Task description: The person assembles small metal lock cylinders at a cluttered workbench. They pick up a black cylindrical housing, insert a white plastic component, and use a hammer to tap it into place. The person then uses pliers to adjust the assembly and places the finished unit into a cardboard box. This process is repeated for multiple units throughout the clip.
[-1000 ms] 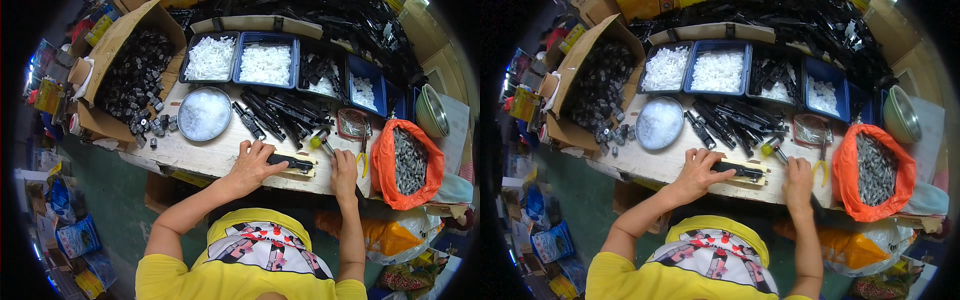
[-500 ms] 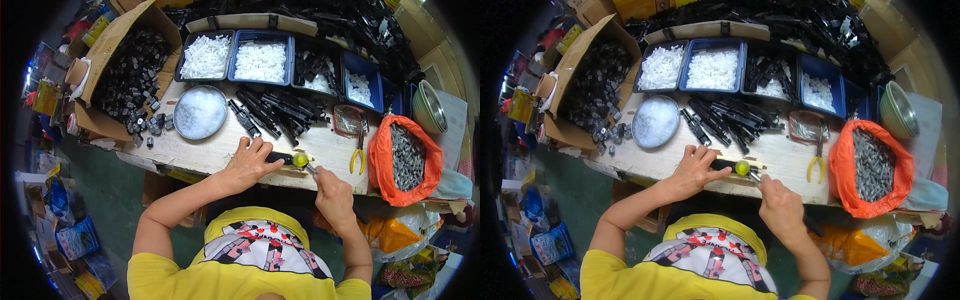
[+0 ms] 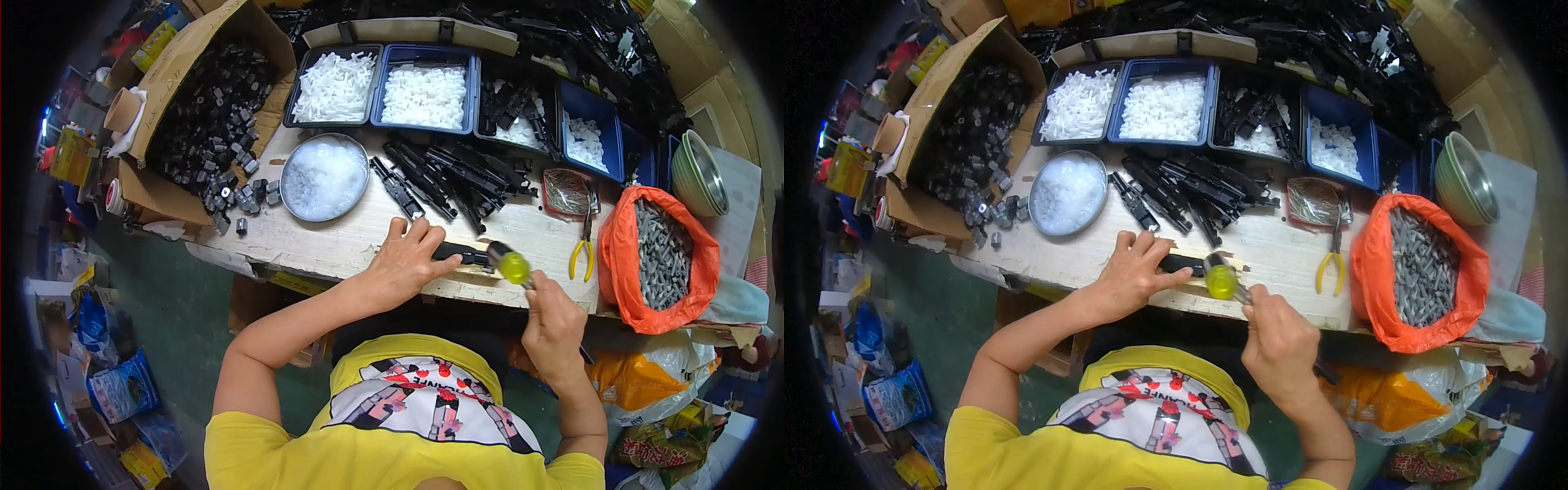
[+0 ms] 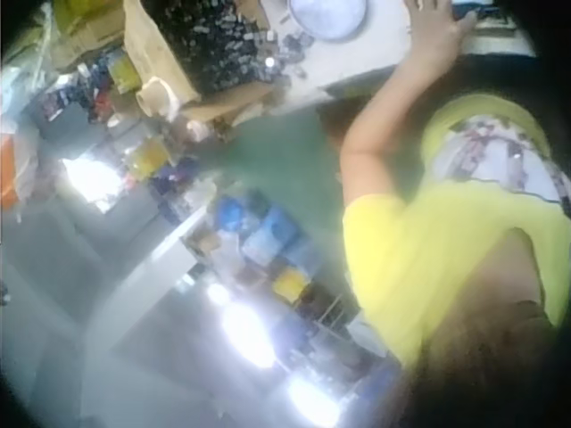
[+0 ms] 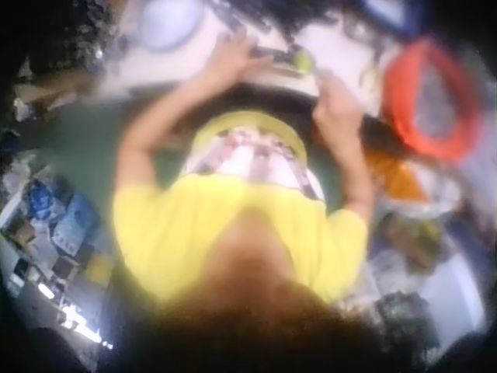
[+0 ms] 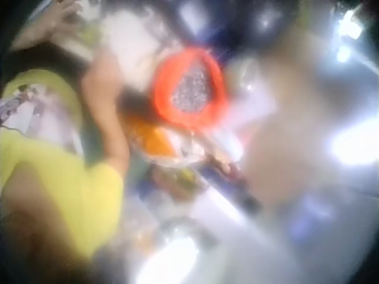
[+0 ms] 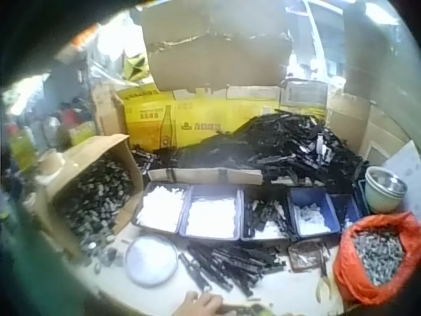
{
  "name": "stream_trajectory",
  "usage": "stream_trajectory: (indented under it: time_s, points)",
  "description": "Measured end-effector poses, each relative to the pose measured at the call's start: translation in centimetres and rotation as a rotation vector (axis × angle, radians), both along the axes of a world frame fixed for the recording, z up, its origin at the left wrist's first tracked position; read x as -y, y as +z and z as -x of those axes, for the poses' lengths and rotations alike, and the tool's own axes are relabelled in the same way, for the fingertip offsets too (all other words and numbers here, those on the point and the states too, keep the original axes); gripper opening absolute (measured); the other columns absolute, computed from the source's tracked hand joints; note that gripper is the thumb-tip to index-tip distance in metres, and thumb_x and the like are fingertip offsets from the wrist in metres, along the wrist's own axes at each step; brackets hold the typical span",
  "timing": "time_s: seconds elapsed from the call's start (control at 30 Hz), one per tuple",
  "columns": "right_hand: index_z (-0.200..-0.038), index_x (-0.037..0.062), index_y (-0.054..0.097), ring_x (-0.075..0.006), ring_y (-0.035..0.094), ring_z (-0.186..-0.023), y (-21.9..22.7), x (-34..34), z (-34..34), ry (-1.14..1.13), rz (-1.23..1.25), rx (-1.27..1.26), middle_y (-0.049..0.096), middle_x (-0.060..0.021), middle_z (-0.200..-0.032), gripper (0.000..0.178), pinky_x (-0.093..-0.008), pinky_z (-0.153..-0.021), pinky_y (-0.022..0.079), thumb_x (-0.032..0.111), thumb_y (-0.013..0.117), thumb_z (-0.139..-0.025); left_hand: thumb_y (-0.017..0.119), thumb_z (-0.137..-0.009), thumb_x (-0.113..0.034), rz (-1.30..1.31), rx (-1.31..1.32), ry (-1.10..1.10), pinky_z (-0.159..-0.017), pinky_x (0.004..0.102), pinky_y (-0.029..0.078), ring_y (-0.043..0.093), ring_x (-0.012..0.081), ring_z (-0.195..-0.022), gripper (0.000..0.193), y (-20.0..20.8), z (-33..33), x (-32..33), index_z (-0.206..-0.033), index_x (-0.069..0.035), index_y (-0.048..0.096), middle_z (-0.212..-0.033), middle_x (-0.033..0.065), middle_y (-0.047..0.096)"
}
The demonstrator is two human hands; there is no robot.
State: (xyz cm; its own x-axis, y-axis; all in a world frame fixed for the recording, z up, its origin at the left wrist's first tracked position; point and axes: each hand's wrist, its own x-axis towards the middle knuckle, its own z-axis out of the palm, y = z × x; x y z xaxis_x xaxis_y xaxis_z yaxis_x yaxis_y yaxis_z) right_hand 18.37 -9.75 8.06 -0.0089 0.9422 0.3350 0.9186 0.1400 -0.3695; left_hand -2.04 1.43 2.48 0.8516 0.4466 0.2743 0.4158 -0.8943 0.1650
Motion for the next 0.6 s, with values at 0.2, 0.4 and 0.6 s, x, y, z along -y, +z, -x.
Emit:
stream_trajectory:
  time_s: [0.2, 0.4, 0.6]
  points:
    - [-0.085, 0.0073, 0.051, -0.0285, 0.055, -0.053, -0.6, -1.3, -0.6, 0.005, 0.302, 0.17, 0.054, -0.0088, -0.062, 0.01, -0.0406, -0.048, 0.042, 0.017, 0.054, -0.084, 0.059, -0.061, 0.006, 0.262, 0.177, 0.043, -0.067, 0.037, 0.037, 0.046, 0.0269, -0.084, 0.045, -0.3, 0.0, -0.8, -0.103, -0.01, 0.06, -0.09, 0.0091, 0.051]
    - [-0.09, 0.0053, 0.055, -0.0279, 0.055, -0.055, -0.6, -3.1, 1.2, 0.093, 0.02, -0.009, 0.057, -0.0105, -0.066, 0.011, -0.0382, -0.052, 0.042, 0.012, 0.056, -0.081, 0.058, -0.062, 0.011, 0.384, 0.335, 0.182, -0.07, 0.0374, 0.042, 0.047, 0.0289, -0.08, 0.056, 0.0, 0.0, -0.4, -0.115, -0.001, 0.047, -0.09, 0.012, 0.053]
    - [-0.081, 0.0061, 0.051, -0.0317, 0.058, -0.053, -0.2, -5.7, 2.4, 0.092, 0.149, -0.03, 0.059, -0.0136, -0.063, 0.007, -0.0422, -0.047, 0.045, 0.013, 0.054, -0.081, 0.062, -0.066, 0.008, 0.365, 0.545, 0.307, -0.079, 0.0386, 0.039, 0.05, 0.0303, -0.088, 0.061, -1.3, 0.1, 1.3, -0.122, -0.001, 0.04, -0.099, 0.0137, 0.054]
